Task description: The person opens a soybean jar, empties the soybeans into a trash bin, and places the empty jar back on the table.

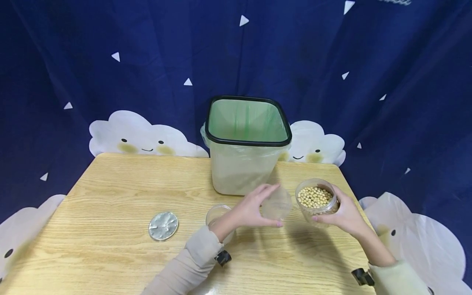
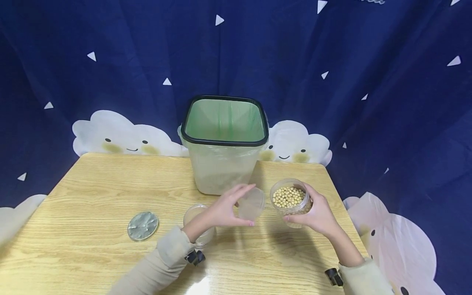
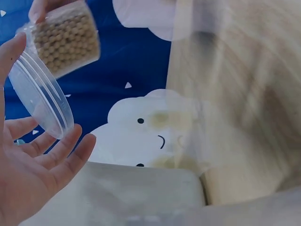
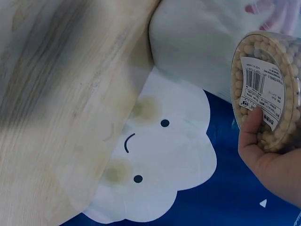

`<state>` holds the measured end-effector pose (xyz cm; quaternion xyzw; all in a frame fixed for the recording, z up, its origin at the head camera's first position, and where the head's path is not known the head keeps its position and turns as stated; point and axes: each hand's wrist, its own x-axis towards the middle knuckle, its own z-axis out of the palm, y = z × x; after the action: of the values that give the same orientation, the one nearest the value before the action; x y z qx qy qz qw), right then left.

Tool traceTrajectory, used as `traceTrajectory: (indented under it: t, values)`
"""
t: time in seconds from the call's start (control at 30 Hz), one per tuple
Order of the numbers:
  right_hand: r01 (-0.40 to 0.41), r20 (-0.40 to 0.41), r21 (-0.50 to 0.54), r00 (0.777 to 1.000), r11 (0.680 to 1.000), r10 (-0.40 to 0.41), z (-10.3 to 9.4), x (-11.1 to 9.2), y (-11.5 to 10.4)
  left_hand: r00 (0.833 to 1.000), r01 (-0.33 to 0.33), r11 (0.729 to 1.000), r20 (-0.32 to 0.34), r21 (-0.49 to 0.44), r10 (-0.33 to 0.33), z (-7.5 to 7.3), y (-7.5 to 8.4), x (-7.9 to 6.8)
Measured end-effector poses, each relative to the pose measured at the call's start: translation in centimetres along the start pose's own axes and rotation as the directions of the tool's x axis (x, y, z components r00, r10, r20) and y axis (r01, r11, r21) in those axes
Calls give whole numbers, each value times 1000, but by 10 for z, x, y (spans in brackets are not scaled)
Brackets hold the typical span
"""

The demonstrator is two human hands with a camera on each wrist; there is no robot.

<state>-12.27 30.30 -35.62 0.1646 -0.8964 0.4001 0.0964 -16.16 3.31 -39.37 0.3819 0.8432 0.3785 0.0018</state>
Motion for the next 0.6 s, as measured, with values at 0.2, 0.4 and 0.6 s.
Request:
traceTrajectory:
  t: [0.2, 0.4, 0.6]
  values:
    - [57, -57, 48, 997, 997, -55, -7, 2, 0, 997, 77, 997, 34, -1, -77, 10, -2, -6]
    - [87, -70, 70, 994, 994, -82, -10, 4, -1, 988, 137, 990, 66, 25, -138, 25, -5, -9]
    - [73, -62, 72, 996, 995, -68, -10, 6, -4, 976, 202, 977, 73, 67, -207, 42, -9, -13]
